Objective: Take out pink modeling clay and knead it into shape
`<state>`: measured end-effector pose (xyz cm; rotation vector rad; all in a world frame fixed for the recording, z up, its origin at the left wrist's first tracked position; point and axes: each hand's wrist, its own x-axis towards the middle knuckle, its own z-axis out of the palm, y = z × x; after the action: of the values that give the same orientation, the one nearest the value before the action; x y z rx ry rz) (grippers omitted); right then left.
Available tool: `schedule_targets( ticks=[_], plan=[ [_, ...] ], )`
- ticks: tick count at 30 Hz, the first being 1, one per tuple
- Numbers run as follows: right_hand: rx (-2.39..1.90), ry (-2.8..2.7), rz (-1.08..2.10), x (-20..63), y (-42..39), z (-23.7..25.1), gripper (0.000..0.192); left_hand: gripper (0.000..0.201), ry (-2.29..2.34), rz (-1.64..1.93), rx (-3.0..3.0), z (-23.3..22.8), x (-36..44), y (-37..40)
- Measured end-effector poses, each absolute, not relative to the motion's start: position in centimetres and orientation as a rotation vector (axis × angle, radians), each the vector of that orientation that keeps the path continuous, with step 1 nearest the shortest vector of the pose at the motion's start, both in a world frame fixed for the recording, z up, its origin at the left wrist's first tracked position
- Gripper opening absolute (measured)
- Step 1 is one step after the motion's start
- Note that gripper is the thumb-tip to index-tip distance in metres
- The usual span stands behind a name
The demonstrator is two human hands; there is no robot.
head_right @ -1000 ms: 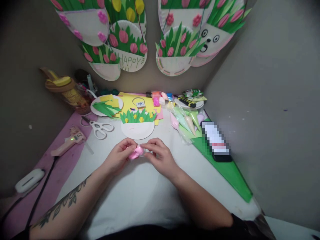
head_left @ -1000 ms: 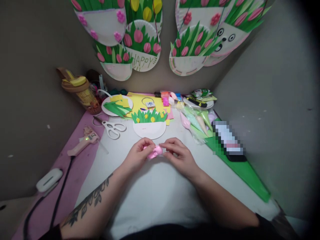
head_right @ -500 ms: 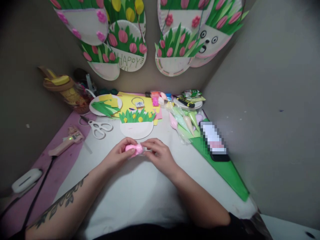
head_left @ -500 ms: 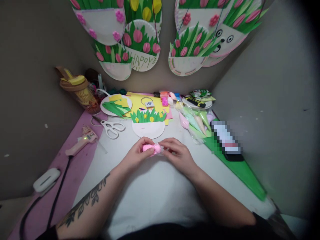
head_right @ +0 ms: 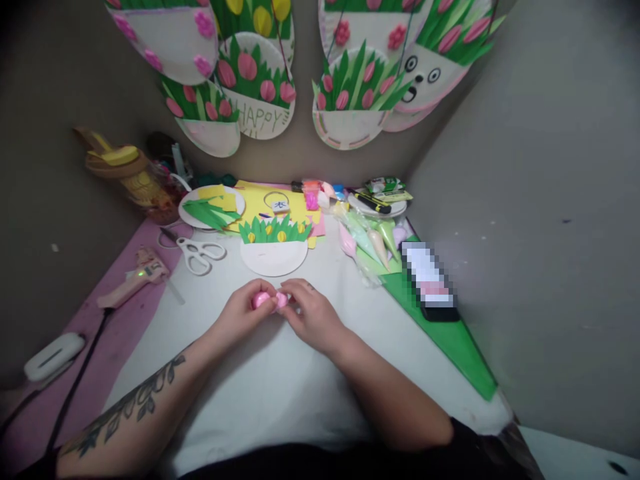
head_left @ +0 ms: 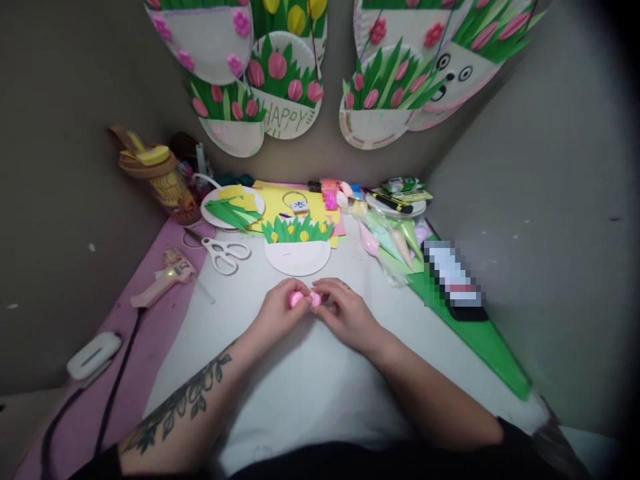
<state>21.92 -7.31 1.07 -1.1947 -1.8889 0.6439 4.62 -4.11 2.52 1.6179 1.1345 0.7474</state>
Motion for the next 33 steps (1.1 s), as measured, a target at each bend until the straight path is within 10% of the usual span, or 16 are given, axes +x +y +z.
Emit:
schedule_targets(
  ticks=[33],
  plan=[
    [-1.405,-1.259,1.239,22.5,-7.0,2.1,0.016,0.028,0.920,0.975,1.179,2.5,4.4,-3.5]
  ],
)
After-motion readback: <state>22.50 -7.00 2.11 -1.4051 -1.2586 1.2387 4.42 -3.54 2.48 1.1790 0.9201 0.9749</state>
